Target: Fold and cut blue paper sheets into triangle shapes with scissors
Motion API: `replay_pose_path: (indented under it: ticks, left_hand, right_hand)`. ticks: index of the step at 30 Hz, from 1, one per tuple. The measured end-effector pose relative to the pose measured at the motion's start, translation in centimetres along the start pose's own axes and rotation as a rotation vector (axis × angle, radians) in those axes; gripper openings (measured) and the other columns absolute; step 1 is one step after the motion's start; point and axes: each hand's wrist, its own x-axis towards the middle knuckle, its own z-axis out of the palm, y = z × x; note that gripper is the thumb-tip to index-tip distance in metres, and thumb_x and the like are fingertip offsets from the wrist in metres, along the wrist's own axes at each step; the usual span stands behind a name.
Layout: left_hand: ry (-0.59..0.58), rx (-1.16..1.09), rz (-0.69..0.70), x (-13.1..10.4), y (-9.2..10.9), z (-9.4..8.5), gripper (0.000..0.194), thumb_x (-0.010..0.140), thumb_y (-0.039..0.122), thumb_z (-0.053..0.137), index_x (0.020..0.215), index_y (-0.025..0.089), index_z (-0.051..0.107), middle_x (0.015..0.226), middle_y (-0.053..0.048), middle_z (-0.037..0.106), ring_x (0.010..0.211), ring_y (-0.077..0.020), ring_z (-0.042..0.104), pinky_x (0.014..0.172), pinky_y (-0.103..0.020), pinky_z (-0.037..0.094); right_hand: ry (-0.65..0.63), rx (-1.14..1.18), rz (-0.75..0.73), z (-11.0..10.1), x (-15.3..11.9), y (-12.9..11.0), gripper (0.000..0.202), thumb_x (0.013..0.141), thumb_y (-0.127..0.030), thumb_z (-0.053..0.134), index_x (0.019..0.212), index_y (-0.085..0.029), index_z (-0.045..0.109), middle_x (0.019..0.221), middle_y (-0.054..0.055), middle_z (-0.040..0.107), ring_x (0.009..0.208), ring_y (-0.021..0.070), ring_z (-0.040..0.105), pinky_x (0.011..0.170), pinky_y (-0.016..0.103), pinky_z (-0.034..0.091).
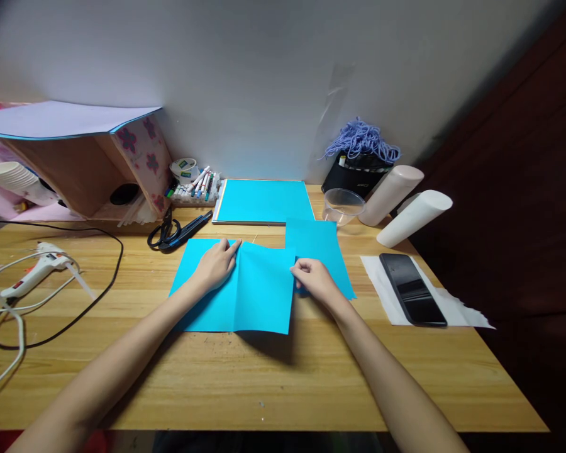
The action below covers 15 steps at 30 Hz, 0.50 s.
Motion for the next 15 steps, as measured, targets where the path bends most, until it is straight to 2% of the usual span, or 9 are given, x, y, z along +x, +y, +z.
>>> replay_pose_path:
  ticks: [4,7,12,13,15]
  left_hand:
    - [0.011,0.002,0.010,0.03,-0.01,0.07,0.044,0.086,0.024,0.030,0.129,0.016,0.035,0.099,-0.011,0.046,0.085,-0.0236,0.049,0.069,-0.032,0.041]
    - [0.015,-0.005,0.009,-0.01,-0.09,0.21,0.044,0.087,0.024,0.030,0.129,0.016,0.034,0.097,-0.011,0.046,0.086,-0.0233,0.049,0.070,-0.032,0.041]
    - [0.054,-0.013,-0.034,-0.28,-0.13,0.21,0.039,0.088,0.026,0.027,0.125,0.015,0.037,0.094,-0.010,0.047,0.084,-0.0211,0.050,0.070,-0.030,0.040]
    - [0.063,-0.013,-0.049,-0.37,-0.07,0.09,0.038,0.089,0.026,0.027,0.122,0.014,0.040,0.094,-0.010,0.047,0.082,-0.0209,0.050,0.069,-0.030,0.040]
    - [0.079,-0.017,-0.061,-0.57,0.15,-0.30,0.035,0.089,0.026,0.025,0.115,0.013,0.045,0.093,-0.010,0.048,0.081,-0.0211,0.050,0.068,-0.031,0.041]
  right_hand:
    - [0.020,0.003,-0.002,-0.13,-0.03,0.14,0.029,0.073,-0.034,0.050,0.051,-0.018,0.040,0.043,-0.002,0.048,0.041,0.0088,0.039,0.043,0.021,0.028]
    - [0.010,0.041,0.010,-0.36,-0.11,0.20,0.032,0.074,-0.040,0.050,0.054,-0.018,0.038,0.046,-0.003,0.048,0.040,0.0085,0.040,0.042,0.021,0.029]
    - [-0.182,0.047,0.098,-0.85,-0.42,-0.24,0.041,0.072,-0.054,0.054,0.059,-0.019,0.036,0.044,-0.005,0.041,0.039,0.0097,0.040,0.041,0.021,0.028]
    - [-0.168,0.037,0.085,-0.90,-0.36,-0.22,0.043,0.071,-0.055,0.054,0.058,-0.019,0.035,0.044,-0.006,0.038,0.039,0.0093,0.038,0.041,0.021,0.027]
    - [-0.040,0.015,0.027,-0.96,-0.04,0.08,0.047,0.069,-0.058,0.054,0.056,-0.019,0.032,0.045,-0.006,0.032,0.041,0.0083,0.033,0.042,0.021,0.025]
